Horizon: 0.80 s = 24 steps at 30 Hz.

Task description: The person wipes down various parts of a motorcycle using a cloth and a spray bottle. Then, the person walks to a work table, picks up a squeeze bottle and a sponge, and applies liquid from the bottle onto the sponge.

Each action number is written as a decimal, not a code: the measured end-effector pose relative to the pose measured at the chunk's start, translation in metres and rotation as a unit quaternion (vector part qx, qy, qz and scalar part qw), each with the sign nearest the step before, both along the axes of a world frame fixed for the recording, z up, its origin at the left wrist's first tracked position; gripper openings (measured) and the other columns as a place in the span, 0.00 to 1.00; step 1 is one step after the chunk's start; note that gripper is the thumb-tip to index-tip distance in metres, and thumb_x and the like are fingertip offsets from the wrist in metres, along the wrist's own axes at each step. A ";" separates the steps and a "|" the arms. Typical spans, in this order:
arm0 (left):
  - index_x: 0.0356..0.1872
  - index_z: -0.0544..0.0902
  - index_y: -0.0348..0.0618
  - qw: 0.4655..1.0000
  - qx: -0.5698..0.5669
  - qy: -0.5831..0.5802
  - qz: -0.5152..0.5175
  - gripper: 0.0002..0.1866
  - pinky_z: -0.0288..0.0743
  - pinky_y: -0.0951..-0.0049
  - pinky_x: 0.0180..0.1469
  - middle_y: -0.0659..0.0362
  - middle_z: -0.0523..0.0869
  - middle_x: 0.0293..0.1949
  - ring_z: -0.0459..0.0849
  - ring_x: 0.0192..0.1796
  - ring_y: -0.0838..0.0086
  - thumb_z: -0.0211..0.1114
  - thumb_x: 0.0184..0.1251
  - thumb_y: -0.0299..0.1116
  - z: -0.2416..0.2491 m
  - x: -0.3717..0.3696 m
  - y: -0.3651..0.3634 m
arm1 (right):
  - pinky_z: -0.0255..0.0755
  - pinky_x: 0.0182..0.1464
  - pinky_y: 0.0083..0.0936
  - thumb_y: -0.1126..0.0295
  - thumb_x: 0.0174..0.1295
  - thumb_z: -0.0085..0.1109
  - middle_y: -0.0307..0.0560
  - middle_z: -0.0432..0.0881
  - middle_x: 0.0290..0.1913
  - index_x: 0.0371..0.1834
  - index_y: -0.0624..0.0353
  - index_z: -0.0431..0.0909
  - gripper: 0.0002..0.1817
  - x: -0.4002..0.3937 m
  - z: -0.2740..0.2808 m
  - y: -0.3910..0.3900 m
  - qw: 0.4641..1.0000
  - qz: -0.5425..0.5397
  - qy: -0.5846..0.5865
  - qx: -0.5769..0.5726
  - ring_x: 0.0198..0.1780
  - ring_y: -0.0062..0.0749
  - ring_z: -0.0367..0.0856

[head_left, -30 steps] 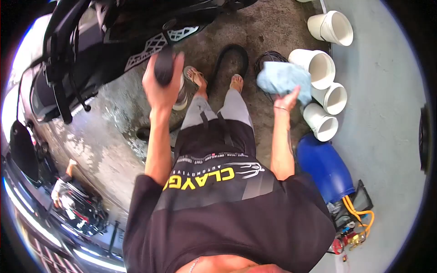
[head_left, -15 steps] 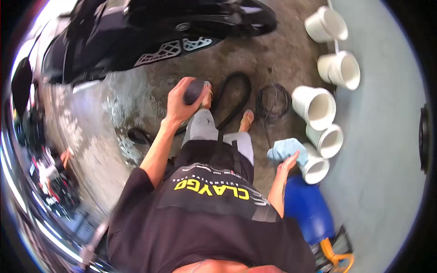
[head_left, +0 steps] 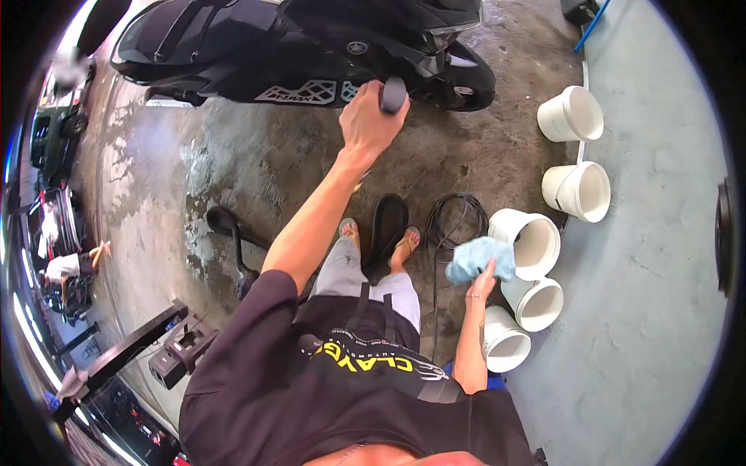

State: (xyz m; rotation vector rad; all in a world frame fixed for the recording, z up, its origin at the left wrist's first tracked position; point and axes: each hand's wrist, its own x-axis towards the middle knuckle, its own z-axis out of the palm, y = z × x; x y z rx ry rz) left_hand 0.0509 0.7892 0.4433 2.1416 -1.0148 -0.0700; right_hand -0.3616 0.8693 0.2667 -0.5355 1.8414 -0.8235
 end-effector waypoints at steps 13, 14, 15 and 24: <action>0.39 0.83 0.36 0.981 -0.097 0.112 -0.124 0.14 0.75 0.70 0.38 0.53 0.84 0.30 0.82 0.31 0.70 0.75 0.61 0.34 -0.098 0.064 0.050 | 0.63 0.71 0.42 0.68 0.68 0.61 0.69 0.61 0.75 0.76 0.65 0.61 0.34 0.346 0.103 -0.182 0.706 0.331 0.042 -0.624 0.69 0.61 0.70; 0.39 0.83 0.36 0.982 -0.110 0.101 -0.114 0.14 0.75 0.70 0.38 0.53 0.84 0.30 0.82 0.31 0.70 0.75 0.61 0.34 -0.112 0.072 0.057 | 0.57 0.73 0.53 0.64 0.63 0.67 0.67 0.60 0.76 0.77 0.57 0.61 0.40 0.385 0.125 -0.210 0.595 0.332 0.125 -0.722 0.73 0.69 0.62; 0.41 0.83 0.36 0.976 -0.104 0.145 -0.128 0.13 0.75 0.72 0.38 0.55 0.85 0.31 0.81 0.33 0.74 0.75 0.61 0.32 -0.127 0.078 0.062 | 0.50 0.74 0.62 0.54 0.58 0.70 0.62 0.62 0.76 0.76 0.45 0.66 0.41 0.422 0.163 -0.219 0.533 0.319 0.191 -0.761 0.77 0.67 0.54; 0.49 0.82 0.34 0.925 -0.241 0.249 -0.154 0.16 0.80 0.74 0.50 0.57 0.89 0.46 0.85 0.43 0.80 0.74 0.60 0.19 -0.226 0.177 0.079 | 0.47 0.75 0.65 0.44 0.64 0.58 0.62 0.56 0.79 0.73 0.58 0.67 0.40 0.405 -0.054 -0.299 0.401 0.387 0.315 -0.768 0.79 0.66 0.50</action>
